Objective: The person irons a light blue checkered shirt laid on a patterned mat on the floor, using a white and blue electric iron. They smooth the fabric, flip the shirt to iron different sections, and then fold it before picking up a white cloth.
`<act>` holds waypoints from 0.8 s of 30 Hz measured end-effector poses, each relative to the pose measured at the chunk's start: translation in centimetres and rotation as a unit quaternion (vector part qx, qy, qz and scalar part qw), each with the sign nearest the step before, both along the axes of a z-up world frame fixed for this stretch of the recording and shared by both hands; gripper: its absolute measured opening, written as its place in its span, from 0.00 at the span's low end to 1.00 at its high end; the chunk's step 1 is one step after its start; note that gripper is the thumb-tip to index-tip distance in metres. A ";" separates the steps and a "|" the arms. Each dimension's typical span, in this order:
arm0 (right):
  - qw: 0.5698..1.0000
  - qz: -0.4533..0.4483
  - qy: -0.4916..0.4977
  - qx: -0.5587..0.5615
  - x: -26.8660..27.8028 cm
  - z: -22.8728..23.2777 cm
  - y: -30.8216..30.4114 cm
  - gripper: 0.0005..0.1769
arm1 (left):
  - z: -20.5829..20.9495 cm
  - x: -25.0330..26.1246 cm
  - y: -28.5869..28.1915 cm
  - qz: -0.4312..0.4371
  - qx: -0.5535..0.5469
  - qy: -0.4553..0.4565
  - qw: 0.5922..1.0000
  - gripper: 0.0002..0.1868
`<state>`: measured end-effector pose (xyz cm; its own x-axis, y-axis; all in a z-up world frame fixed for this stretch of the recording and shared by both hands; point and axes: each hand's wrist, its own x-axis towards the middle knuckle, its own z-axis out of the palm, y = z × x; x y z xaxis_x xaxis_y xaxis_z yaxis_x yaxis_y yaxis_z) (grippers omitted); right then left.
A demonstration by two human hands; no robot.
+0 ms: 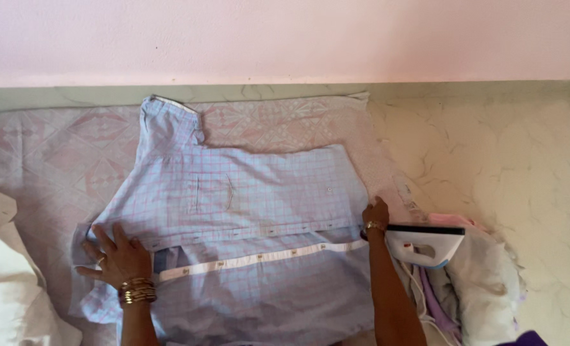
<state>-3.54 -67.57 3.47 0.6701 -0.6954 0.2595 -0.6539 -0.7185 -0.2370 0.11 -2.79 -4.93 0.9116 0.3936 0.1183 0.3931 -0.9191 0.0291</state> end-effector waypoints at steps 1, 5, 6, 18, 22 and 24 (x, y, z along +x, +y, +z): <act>0.999 -0.031 0.039 0.016 1.3 0.0 -0.7 0.29 | 0.2 0.1 -0.9 -0.070 -0.065 -0.054 0.994 0.26; 0.965 -0.050 0.216 0.142 4.3 -0.4 -2.5 0.36 | 1.6 0.5 -6.1 -0.270 -0.197 -0.110 0.936 0.35; 0.970 -0.040 0.205 0.123 4.4 -0.4 -3.2 0.35 | 2.1 0.4 -6.7 -0.266 -0.160 -0.084 0.947 0.35; 0.974 0.119 0.118 0.150 12.8 -0.2 -6.6 0.25 | 3.8 0.1 -7.4 -0.243 -0.108 -0.037 0.963 0.35; 0.966 0.257 0.038 0.013 11.9 -1.0 2.6 0.22 | 3.7 0.3 -7.5 -0.231 -0.093 -0.004 0.969 0.35; 0.930 0.327 0.164 0.025 8.3 -1.1 10.1 0.20 | 3.7 0.2 -7.6 -0.228 -0.090 0.000 0.970 0.35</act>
<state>4.71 -57.46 2.39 0.9915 -0.1171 -0.0560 -0.1242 -0.9815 -0.1455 0.34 -10.39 -1.20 0.9958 -0.0357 0.0847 -0.0524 -0.9774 0.2046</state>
